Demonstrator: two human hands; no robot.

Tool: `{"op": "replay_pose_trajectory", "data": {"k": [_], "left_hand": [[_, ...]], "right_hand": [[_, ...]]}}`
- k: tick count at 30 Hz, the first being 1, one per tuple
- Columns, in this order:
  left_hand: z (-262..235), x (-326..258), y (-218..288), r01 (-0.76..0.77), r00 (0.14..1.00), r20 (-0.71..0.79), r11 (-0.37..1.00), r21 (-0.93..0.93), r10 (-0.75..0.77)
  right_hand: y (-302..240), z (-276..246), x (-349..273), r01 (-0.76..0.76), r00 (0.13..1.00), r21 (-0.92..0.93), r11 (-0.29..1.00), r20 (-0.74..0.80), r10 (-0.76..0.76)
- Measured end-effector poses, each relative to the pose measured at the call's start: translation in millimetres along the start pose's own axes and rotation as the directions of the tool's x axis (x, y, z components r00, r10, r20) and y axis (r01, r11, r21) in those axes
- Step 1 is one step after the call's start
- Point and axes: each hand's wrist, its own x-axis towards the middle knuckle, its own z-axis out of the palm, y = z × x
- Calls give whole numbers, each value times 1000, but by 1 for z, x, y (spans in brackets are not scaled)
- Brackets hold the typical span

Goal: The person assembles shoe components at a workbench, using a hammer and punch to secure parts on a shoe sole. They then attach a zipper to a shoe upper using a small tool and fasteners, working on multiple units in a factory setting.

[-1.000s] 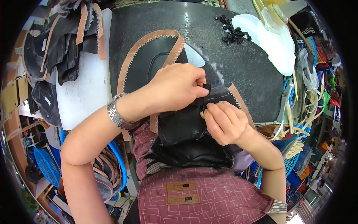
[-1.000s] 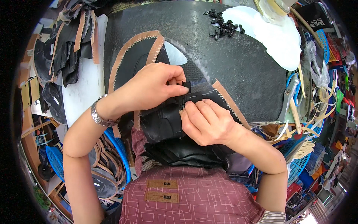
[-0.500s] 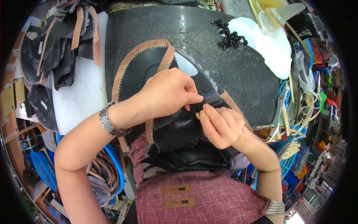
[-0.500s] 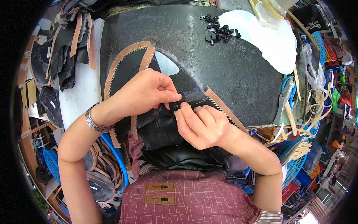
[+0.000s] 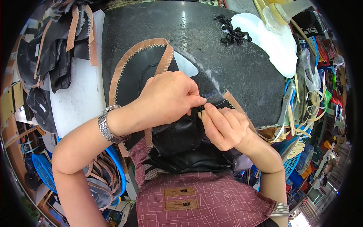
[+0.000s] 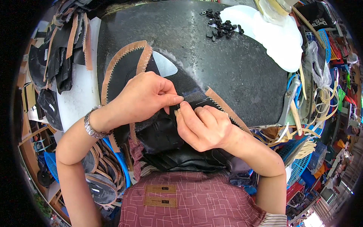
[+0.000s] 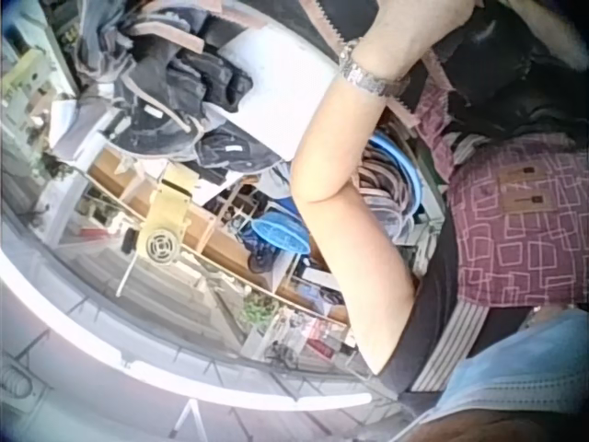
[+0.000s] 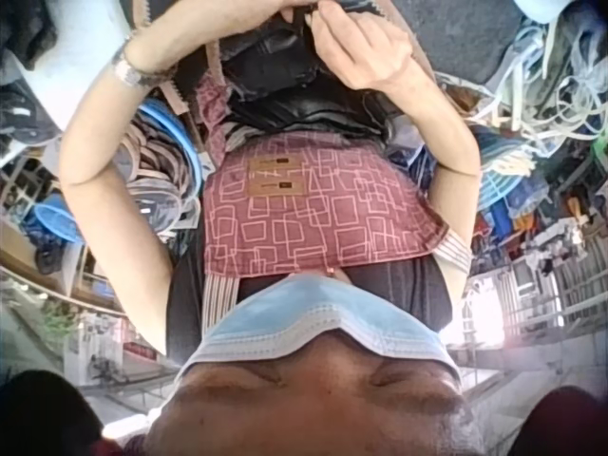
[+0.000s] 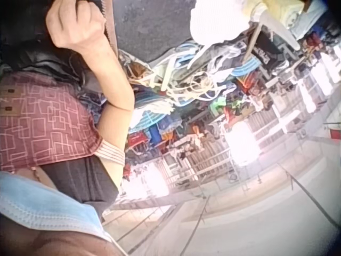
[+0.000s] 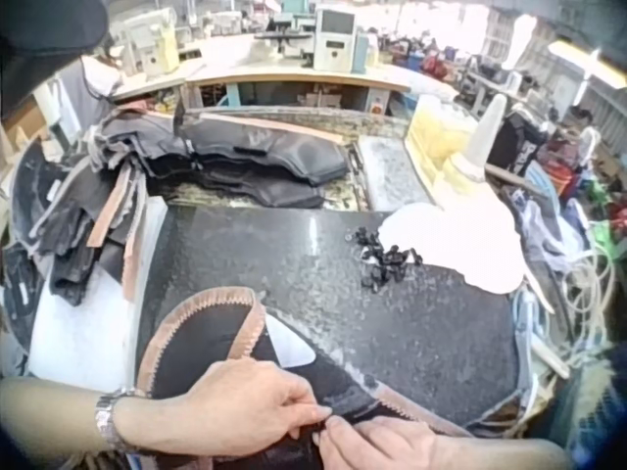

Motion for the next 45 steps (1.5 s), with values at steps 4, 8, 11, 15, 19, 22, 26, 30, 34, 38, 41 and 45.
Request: {"op": "replay_pose_trajectory", "data": {"k": [4,8,11,15,19,22,26,30,34,38,41,45], "left_hand": [[-1,-1,1,-15,999,31,1000,22,14],[2,-2,-3,-41,999,-17,999,-1,41],[-1,-4,0,-2,1000,9,999,-39,3],[2,-5,-5,-27,999,-36,998,-53,26],[4,-5,-7,-41,997,-62,996,-78,37],[2,-6,-5,-12,998,-57,997,-80,8],[2,-6,-4,-9,998,-61,995,-95,3],[3,-6,-6,-23,997,-81,995,-99,15],[3,-7,-5,-31,995,-100,994,-108,20],[4,-6,-7,-43,993,-116,993,-106,31],[4,-6,-6,-30,993,-113,993,-114,17],[6,-6,-7,-37,992,-128,992,-123,21]], "right_hand": [[0,1,0,-10,1000,30,999,-22,10],[0,1,0,-24,999,56,998,-26,25],[0,0,0,-28,999,52,998,-20,29],[1,3,-1,-24,999,27,999,-38,25],[1,-1,-1,-35,999,8,999,-15,35],[1,1,-1,-47,998,13,999,-36,48],[1,0,0,-40,999,10,999,-30,41],[2,1,0,-32,999,7,999,-32,32],[2,2,0,-40,999,9,999,-37,40],[2,2,0,-44,998,1,999,-38,44],[2,3,-2,-50,998,-2,999,-43,50],[2,4,-2,-43,998,26,999,-40,44]]}}
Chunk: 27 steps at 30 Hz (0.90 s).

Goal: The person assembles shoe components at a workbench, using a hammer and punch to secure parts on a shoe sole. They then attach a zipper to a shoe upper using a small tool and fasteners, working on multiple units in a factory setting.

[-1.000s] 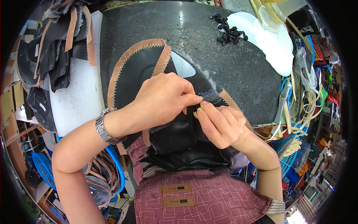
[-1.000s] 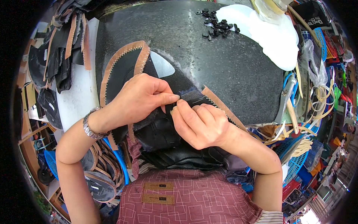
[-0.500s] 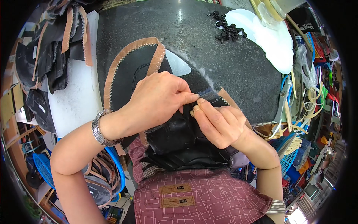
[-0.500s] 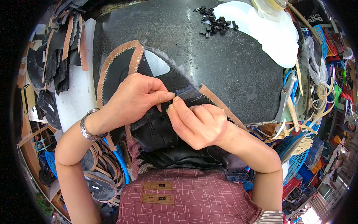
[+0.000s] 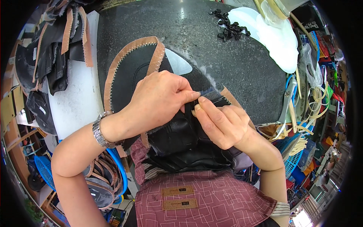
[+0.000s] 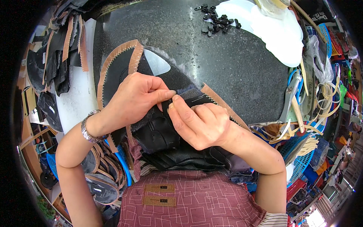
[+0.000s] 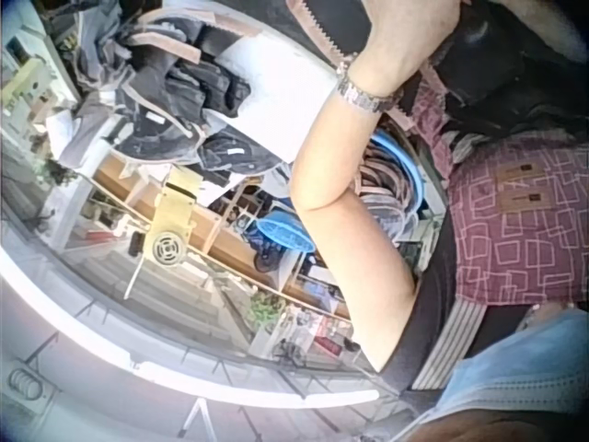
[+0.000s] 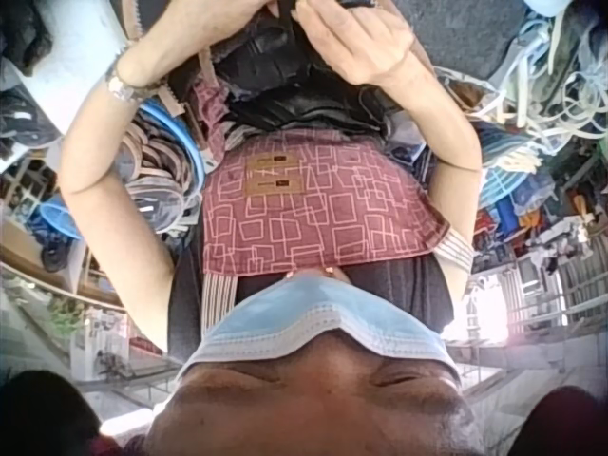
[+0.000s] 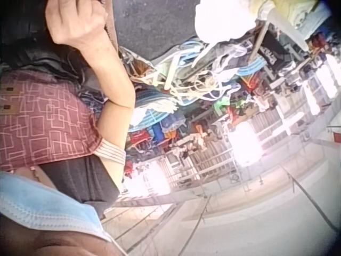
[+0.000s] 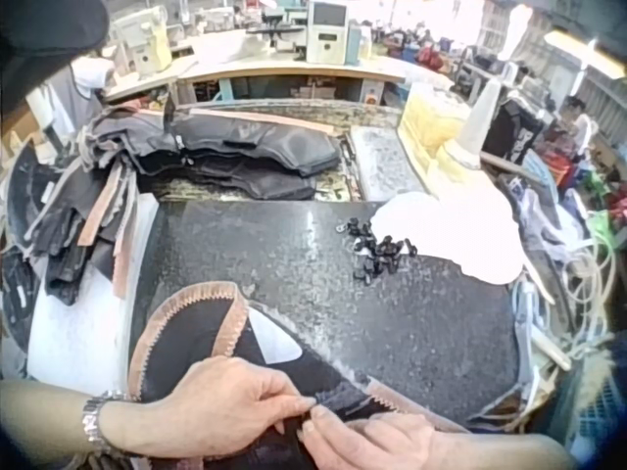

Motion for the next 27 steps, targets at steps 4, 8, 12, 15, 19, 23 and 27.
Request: {"op": "replay_pose_trajectory", "data": {"k": [4,8,12,15,19,23,27], "left_hand": [[4,-1,-1,-7,999,-47,1000,3,7],[3,-1,-2,-40,998,-55,999,36,42],[-3,1,0,-24,1000,20,997,71,23],[-4,1,2,-7,999,51,997,83,3],[-1,0,3,1,999,32,997,80,-4],[-3,2,5,67,995,73,997,36,-70],[2,1,1,51,998,34,999,-8,-51]], "right_hand": [[0,-1,-1,42,999,59,997,3,-42],[-3,-1,-3,53,999,68,996,-16,-52],[-4,0,-3,35,999,50,998,-23,-34],[-4,-1,-2,27,1000,13,1000,3,-27],[-2,-1,-2,21,1000,8,1000,-3,-21],[-1,1,-2,6,1000,-10,1000,-23,-6],[-1,2,-2,12,999,7,1000,-32,-11]]}}
